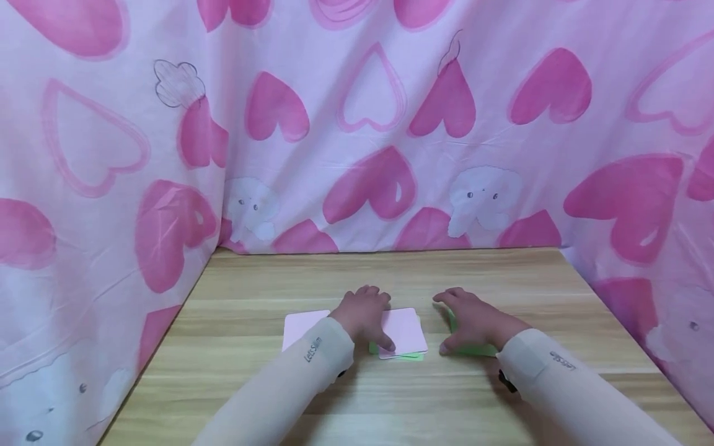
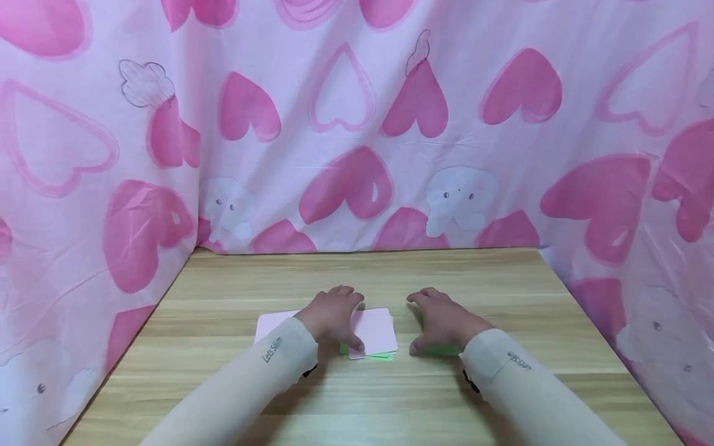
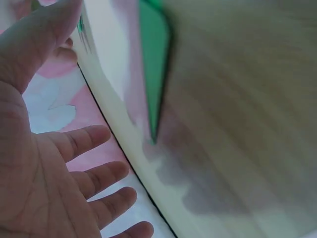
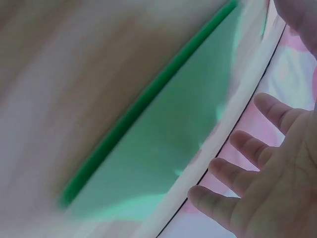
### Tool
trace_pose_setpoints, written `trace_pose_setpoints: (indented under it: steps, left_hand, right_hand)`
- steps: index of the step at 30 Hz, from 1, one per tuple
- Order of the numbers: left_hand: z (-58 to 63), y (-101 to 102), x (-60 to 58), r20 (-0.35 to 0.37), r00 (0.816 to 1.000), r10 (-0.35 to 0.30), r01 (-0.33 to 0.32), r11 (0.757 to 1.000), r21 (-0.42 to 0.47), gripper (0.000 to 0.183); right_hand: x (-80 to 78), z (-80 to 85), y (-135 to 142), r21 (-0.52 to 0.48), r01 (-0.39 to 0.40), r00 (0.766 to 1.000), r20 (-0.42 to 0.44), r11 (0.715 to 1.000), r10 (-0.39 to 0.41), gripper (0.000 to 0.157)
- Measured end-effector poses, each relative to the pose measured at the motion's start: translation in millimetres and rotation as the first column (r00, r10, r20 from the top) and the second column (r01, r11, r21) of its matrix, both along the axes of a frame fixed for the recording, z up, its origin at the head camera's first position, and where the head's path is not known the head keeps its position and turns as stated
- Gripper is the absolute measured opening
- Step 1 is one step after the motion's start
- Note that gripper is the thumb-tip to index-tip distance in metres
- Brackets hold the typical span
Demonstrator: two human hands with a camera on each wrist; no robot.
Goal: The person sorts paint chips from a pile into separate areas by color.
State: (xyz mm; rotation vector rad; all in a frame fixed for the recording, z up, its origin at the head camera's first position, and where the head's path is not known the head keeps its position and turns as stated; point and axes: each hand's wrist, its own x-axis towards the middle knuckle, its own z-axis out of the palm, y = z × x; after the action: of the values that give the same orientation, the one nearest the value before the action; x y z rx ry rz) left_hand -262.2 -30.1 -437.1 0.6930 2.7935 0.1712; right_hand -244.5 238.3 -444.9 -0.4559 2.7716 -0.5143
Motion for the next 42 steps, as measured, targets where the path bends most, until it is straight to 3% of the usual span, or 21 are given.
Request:
trace_pose_setpoints:
  steps: [12,24,35,42]
  left_hand:
    - [-11.0,-10,15.7,-0.01,1.0,-0.013,0.012,0.998,-0.054,0.104]
    - [-17.8,-16,14.7,-0.018,1.0,0.001,-0.002,0.999,-0.041,0.1]
    - [-17.5,-18,15.7,-0.017,1.0,-0.003,0.002,0.999,-0.049,0.103]
    - [-16.4,-17,16.2,-0.005,1.0,0.013,-0.013,0.999,-0.034,0.104]
  right_hand:
    - [-3.5,0.7,-44,0.031,-0.107,0.994,0.0,0.994,0.107,0.1]
    - [-6.5,-4.2,-54,0.058,-0.085,0.996,0.027,0.995,0.083,0.098]
    - [-6.2,-3.2,-60,0.034,-0.1,0.995,0.03,0.994,0.099,0.094]
    - [-6.7,-2.1,-61,0.03,-0.068,0.996,0.061,0.997,0.066,0.097]
